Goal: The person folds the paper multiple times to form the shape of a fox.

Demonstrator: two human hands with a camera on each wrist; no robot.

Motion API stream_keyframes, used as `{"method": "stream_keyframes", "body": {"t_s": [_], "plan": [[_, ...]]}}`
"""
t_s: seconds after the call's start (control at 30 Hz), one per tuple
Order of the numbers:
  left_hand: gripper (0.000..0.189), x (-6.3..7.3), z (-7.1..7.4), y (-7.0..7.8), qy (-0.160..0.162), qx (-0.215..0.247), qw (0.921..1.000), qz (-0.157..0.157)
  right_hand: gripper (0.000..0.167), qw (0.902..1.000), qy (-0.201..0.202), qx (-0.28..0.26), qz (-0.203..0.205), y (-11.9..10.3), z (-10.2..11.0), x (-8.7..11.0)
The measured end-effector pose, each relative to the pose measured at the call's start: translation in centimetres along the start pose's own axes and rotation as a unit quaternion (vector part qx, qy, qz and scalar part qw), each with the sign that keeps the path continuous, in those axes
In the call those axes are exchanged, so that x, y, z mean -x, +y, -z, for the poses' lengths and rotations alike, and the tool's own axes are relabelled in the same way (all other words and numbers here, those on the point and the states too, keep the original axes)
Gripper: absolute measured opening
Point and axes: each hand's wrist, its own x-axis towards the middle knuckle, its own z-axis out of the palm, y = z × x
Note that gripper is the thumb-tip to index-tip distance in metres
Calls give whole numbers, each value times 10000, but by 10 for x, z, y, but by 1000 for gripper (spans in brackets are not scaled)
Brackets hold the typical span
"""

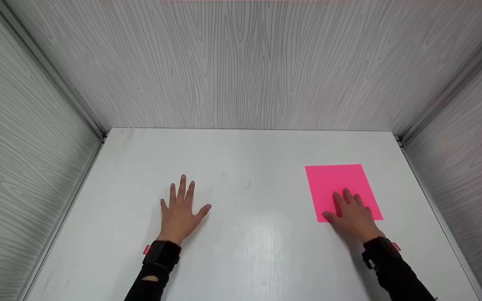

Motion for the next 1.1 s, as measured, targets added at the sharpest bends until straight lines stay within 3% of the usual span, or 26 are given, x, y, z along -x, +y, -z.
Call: {"method": "stream_keyframes", "body": {"t_s": [0.27,0.53,0.83,1.0,1.1], "plan": [[92,-2,1,5,-44,100,9999,-35,87,9990,-244,129,339,-32,-10,0],[90,-7,-1,27,-188,125,9993,-288,89,9963,-467,250,677,-61,-17,-4],[83,-17,-17,77,-501,270,9952,-800,91,9925,-519,301,1066,-79,-23,-7],[81,-22,-37,102,-564,582,9920,-964,86,9920,14,-95,1259,-79,-21,-11],[80,-27,-49,114,-619,316,9903,-1204,83,9931,316,-53,1128,-77,-21,-11]]}}
